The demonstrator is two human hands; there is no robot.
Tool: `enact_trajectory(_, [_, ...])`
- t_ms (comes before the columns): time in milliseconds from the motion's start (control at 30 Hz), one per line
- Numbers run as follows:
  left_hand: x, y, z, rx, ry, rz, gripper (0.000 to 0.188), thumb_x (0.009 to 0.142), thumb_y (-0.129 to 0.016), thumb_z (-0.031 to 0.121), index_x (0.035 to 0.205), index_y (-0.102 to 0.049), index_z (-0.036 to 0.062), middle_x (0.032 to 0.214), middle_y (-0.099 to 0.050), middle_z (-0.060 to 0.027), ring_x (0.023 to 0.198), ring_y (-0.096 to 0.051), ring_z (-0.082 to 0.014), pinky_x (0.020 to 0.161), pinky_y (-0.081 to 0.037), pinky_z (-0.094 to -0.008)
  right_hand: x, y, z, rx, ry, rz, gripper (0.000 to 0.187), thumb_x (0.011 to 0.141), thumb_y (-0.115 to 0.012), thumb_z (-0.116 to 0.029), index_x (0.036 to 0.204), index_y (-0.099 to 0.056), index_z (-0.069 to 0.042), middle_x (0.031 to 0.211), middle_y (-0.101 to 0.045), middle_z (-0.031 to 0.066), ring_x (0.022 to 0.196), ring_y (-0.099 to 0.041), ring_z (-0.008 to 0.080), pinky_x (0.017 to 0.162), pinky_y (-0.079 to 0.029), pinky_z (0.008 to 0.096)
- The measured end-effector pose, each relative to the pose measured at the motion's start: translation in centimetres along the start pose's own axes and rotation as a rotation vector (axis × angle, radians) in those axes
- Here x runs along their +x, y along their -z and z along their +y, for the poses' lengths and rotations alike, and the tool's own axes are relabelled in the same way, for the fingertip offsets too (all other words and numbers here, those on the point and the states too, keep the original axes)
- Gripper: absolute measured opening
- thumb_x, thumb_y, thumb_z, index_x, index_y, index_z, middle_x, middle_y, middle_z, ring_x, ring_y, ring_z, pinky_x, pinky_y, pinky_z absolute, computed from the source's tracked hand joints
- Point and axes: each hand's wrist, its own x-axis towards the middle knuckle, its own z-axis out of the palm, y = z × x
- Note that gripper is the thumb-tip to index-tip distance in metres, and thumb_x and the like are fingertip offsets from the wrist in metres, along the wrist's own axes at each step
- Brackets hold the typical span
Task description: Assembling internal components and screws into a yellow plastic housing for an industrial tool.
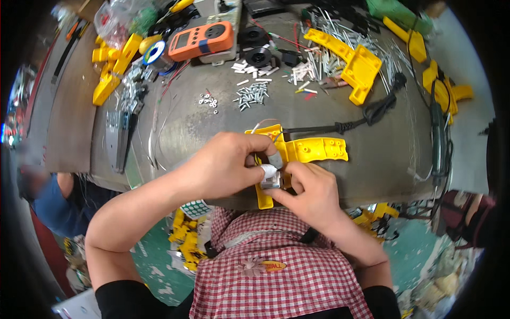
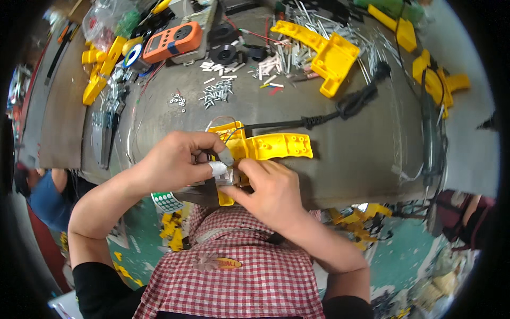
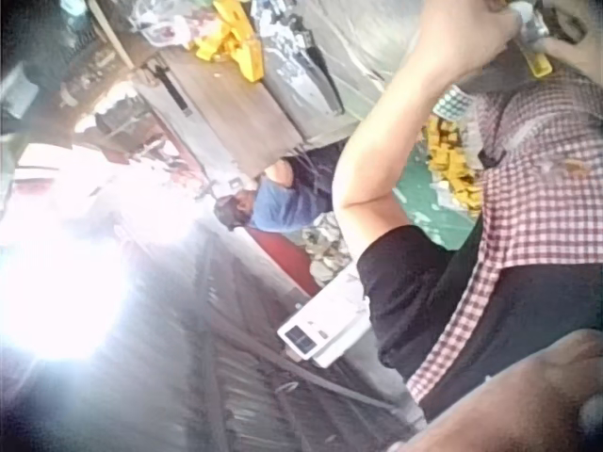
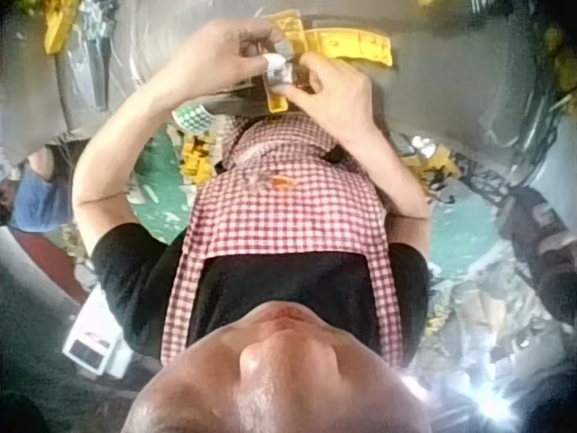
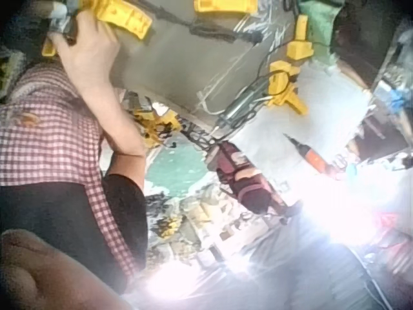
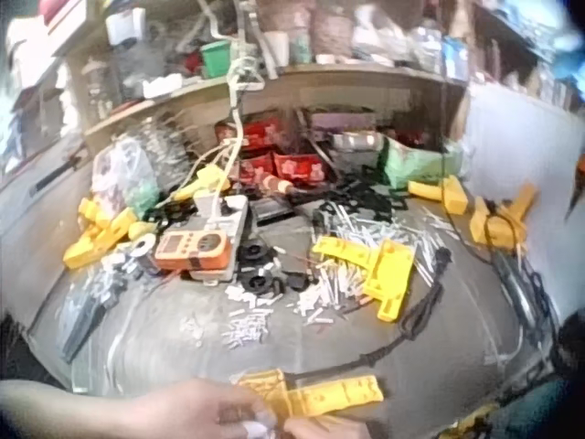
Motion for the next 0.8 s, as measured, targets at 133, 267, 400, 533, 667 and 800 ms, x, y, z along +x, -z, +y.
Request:
enact_trajectory(133, [-1.6,-1.2,-2.6,0.164,-0.284,0.346,0.051,0.070,-0.074,0.007,0.113,-0.047,0.0032,0.083,-0.066,-0.0067,0.062,-0.059,-0.0139,0.058,-0.049,-0.0288,-0.5,-0.3,-0.6,-0.135,0.149,0.108,0.034,0.067,-0.077,-0.022,0.091,-0.060,-0.004,0.085,-0.057,0.0108,0.079,-0.057,0.0286,0.070,-0.048,0.0381])
enact_trajectory(267, [-2.8,-1.1,-4.5,0.467,-0.496,0.336,0.083,0.056,-0.083,0.029,0.125,-0.043,0.0066,0.085,-0.060,-0.0029,0.077,-0.058,-0.0211,0.070,-0.044,-0.0349,0.2,0.5,-0.4,-0.046,0.241,0.003,0.040,0.069,-0.075,-0.018,0.100,-0.057,-0.002,0.092,-0.056,0.0126,0.087,-0.056,0.0302,0.076,-0.047,0.0374])
enact_trajectory(400, [-1.8,-1.0,-4.6,0.544,-0.598,0.200,0.086,0.057,-0.079,0.035,0.131,-0.044,0.0086,0.087,-0.053,-0.0011,0.080,-0.053,-0.0186,0.072,-0.041,-0.0326,1.4,3.6,0.4,0.126,0.142,-0.383,0.041,0.073,-0.073,-0.015,0.106,-0.054,-0.001,0.096,-0.056,0.0135,0.090,-0.056,0.0294,0.079,-0.046,0.0361])
enact_trajectory(533, [-0.9,-1.0,-5.1,0.571,-0.748,0.220,0.084,0.059,-0.077,0.033,0.132,-0.043,0.0080,0.086,-0.052,-0.0012,0.079,-0.051,-0.0185,0.070,-0.041,-0.0335,2.4,3.7,-0.9,0.125,0.029,-0.563,0.038,0.074,-0.074,-0.017,0.102,-0.054,0.000,0.092,-0.055,0.0122,0.087,-0.057,0.0264,0.076,-0.047,0.0344])
enact_trajectory(667, [-1.1,-1.5,-6.5,0.395,-0.797,0.270,0.078,0.062,-0.076,0.026,0.130,-0.044,0.0035,0.087,-0.054,-0.0036,0.078,-0.052,-0.0211,0.066,-0.045,-0.0337,1.5,2.5,-0.4,0.221,-0.028,-0.495,0.042,0.069,-0.080,-0.020,0.095,-0.052,-0.002,0.088,-0.054,0.0084,0.077,-0.052,0.0198,0.068,-0.044,0.0294])
enact_trajectory(800, [-1.2,-1.7,-6.9,0.308,-0.783,0.284,0.074,0.063,-0.076,0.024,0.127,-0.046,0.0029,0.090,-0.056,-0.0055,0.079,-0.054,-0.0224,0.069,-0.048,-0.0345,0.1,0.4,-0.9,0.146,-0.058,-0.162,0.045,0.063,-0.083,-0.016,0.091,-0.049,-0.006,0.084,-0.052,0.0053,0.072,-0.048,0.0176,0.064,-0.040,0.0282])
